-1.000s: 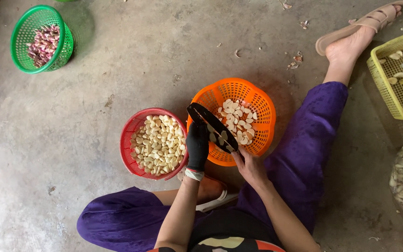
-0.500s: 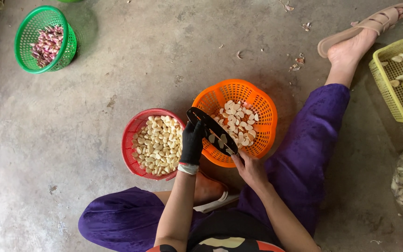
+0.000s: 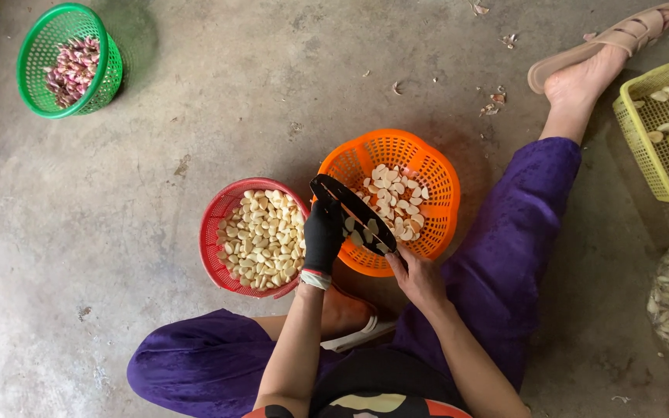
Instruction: Slicing peeled garlic cloves into thin pieces using a knife
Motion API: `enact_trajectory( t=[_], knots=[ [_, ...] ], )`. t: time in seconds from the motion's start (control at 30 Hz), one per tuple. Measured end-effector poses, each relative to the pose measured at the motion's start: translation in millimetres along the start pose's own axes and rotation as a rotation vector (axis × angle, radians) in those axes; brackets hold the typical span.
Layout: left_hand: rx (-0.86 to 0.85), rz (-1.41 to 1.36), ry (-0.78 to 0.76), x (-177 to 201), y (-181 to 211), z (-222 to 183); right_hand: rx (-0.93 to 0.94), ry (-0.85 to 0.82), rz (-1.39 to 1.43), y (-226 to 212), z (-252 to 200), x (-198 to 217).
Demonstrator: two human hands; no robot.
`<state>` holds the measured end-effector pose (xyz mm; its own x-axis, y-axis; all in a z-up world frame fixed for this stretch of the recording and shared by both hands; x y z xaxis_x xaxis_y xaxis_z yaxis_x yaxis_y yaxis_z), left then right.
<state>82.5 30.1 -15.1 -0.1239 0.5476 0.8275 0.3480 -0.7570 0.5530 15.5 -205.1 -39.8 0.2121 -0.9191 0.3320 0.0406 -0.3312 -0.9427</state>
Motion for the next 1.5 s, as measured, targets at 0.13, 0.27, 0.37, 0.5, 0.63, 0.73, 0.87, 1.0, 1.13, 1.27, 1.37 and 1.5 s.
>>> enact_trajectory(
  t=[0.13, 0.27, 0.37, 0.5, 0.63, 0.73, 0.87, 1.0, 1.13, 1.27, 1.37, 1.5],
  knots=[
    [-0.369, 0.157, 0.202, 42.2, 63.8, -13.3, 0.017, 0.013, -0.01, 2.5, 0.0, -5.5],
    [-0.137, -0.398, 0.082, 31.0, 39.0, -5.3, 0.005, 0.028, 0.0, 6.2, -2.2, -4.2],
    [0.012, -0.79, 0.003, -4.2, -1.2, -0.9, 0.02, 0.012, -0.034, 10.9, -0.9, -2.1],
    [0.048, -0.153, 0.108, -2.2, 11.9, -11.8, 0.073, 0.123, -0.067, 23.9, -0.5, -0.9],
    [0.119, -0.529, -0.034, -43.5, -6.5, -19.8, 0.174, 0.253, -0.182, 14.3, 4.1, 15.5],
    [-0.069, -0.587, -0.214, -93.5, -27.4, -20.5, 0.239, 0.346, -0.2, 3.1, 3.7, 26.0],
    [-0.011, -0.914, -0.441, -90.2, 12.2, -38.9, 0.265, 0.419, -0.192, -8.6, 3.4, 32.9],
    [-0.192, -0.798, -0.468, -110.6, -3.1, -36.4, 0.302, 0.397, -0.174, -11.1, 3.0, 25.8],
    [-0.262, -0.571, -0.244, -90.0, 6.2, -37.8, 0.281, 0.42, -0.105, -7.9, 2.5, 30.9],
    [-0.185, -0.463, -0.35, -81.2, 24.9, -53.6, 0.334, 0.426, -0.073, -6.6, -1.5, 27.1],
    [-0.272, -0.34, -0.197, -70.2, -17.9, -17.6, 0.328, 0.413, -0.018, -8.0, -2.6, 30.4],
    [0.23, 0.078, 0.097, 29.0, -73.4, 25.8, 0.288, 0.391, 0.105, -41.9, 0.9, 38.7]
  ],
)
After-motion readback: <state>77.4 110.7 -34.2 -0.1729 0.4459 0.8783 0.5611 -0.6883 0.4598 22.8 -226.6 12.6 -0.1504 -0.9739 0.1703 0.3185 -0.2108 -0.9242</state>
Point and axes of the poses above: each hand's wrist, its own z-axis towards the middle knuckle, its own x-axis out of the back of the hand, y = z × x, the point moved 8 cm from there along z, towards the middle knuckle, and after that the axes turned 15 degrees about z, right-handed, at the moved point
